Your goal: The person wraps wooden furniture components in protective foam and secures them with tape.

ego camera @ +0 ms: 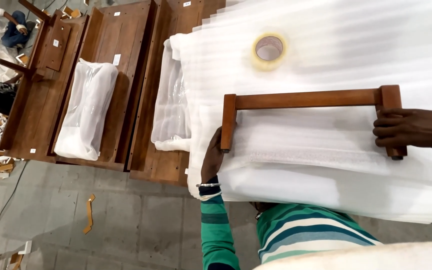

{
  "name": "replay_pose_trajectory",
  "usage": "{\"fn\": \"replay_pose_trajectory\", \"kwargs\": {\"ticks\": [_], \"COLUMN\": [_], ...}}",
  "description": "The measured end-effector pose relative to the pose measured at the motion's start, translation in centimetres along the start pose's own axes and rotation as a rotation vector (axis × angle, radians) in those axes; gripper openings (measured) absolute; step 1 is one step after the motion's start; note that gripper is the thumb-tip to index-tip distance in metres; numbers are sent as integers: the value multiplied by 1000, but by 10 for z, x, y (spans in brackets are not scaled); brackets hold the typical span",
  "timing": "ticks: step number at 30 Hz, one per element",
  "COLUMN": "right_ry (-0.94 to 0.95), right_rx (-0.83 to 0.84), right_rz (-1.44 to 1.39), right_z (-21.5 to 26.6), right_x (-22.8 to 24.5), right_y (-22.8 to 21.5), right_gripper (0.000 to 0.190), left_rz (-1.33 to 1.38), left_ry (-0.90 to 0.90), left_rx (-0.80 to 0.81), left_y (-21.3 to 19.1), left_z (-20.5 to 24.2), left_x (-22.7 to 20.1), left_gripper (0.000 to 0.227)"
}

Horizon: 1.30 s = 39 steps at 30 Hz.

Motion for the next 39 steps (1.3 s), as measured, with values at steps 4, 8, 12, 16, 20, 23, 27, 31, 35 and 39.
{"fn": "replay_pose_trajectory", "kwargs": {"ticks": [4,8,12,16,20,23,27,31,35,39], "right_ry": [152,344,760,833,1063,1136,1160,1192,1135,961], "right_rx": [-104,-381,-932,-1469,-1259,-1244,-1573,-1761,-1758,-1821], "right_rz": [-48,-165,-513,-1246,-1228,-1212,-1078,-1064,-1182,-1294], "right_z": [-12,-28,-2,-25,-26,-34,-12,3,-41,-54], "right_x": [-1,-8,-7,0,12,17,25,31,30,29], "right_y": [14,51,67,100,61,66,67,63,91,96], "right_gripper": [50,59,51,44,74,86,68,68,69,76], "left_rz": [257,288,180,81,-74,-246,-370,-481,-533,-507], "left_ry": [-31,-21,33,37,-56,-102,-151,42,134,8], "left_rx": [118,187,155,158,73,-26,-12,-40,-73,-76], "left_y": [10,7,9,12,31,43,57,60,64,66], "left_z": [14,14,20,22,19,24,23,-1,-3,-3], "left_x": [-32,-33,-47,-54,-67,-79,-84,-61,-68,-65], "left_gripper": [78,82,78,77,77,79,83,91,93,92]}}
Point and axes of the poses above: each hand's wrist, its own z-axis away from the middle knuckle, its own y-axis out of the palm, x = y × z, the point moved 4 cm from there along -z, towards the middle knuckle, and after that the axes turned 10 degrees about -y, right-handed, at the moved point
